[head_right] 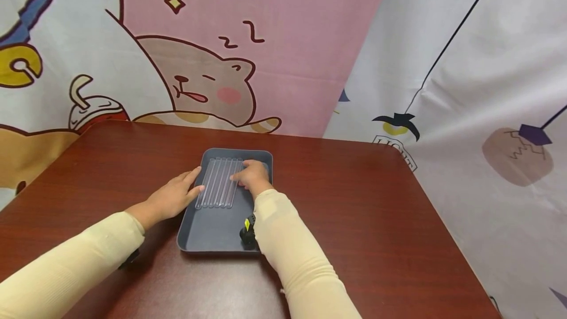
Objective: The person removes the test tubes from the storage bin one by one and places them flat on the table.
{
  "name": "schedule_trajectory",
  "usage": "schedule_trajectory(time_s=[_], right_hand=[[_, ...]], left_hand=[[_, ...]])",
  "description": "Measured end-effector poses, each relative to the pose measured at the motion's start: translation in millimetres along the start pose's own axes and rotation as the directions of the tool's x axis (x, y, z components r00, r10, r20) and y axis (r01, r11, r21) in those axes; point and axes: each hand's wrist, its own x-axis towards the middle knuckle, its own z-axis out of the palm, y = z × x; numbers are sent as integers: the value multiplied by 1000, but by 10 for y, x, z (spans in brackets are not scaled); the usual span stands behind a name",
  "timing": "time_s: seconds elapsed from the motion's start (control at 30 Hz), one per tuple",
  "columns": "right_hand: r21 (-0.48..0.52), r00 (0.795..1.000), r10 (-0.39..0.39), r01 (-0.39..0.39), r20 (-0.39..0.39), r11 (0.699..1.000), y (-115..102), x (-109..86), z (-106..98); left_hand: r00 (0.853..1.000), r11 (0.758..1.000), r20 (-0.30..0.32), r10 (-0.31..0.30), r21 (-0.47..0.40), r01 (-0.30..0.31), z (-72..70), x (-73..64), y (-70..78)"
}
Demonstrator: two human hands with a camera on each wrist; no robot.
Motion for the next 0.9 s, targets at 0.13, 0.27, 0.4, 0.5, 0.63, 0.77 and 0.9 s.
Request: schedule_trajectory(time_s=[0.13, 0.27, 0.4, 0.5, 0.63, 0.77, 0.9], right_hand=[[-28, 1000, 14, -14, -15, 1000, -16, 15, 9], [-25, 1000, 12, -12, -13, 1000, -18, 25, 13], [0, 1000, 8, -8, 1, 1000, -7, 38, 7], [13, 1000, 3, -3, 13, 1000, -1, 34, -4], [28, 1000, 6, -7, 27, 1000, 5, 23, -22], [58, 999, 21, -23, 32, 998, 21, 34, -25], [79, 999, 21, -24, 33, 997, 32, 38, -32]], left_hand=[[1000, 1000, 0, 4, 8, -4, -8, 1, 10], [1000, 1000, -4, 8, 12, -8, -9, 1, 10], [1000, 1000, -12, 12, 12, -12, -7, -1, 8], [1000, 1000, -18, 15, 10, -15, -9, -4, 10], [1000, 1000, -15, 12, 10, -12, -8, -1, 13], [1000, 1000, -4, 0, 11, 0, -1, 4, 11], [1000, 1000, -6, -6, 14, 6, 7, 4, 5]])
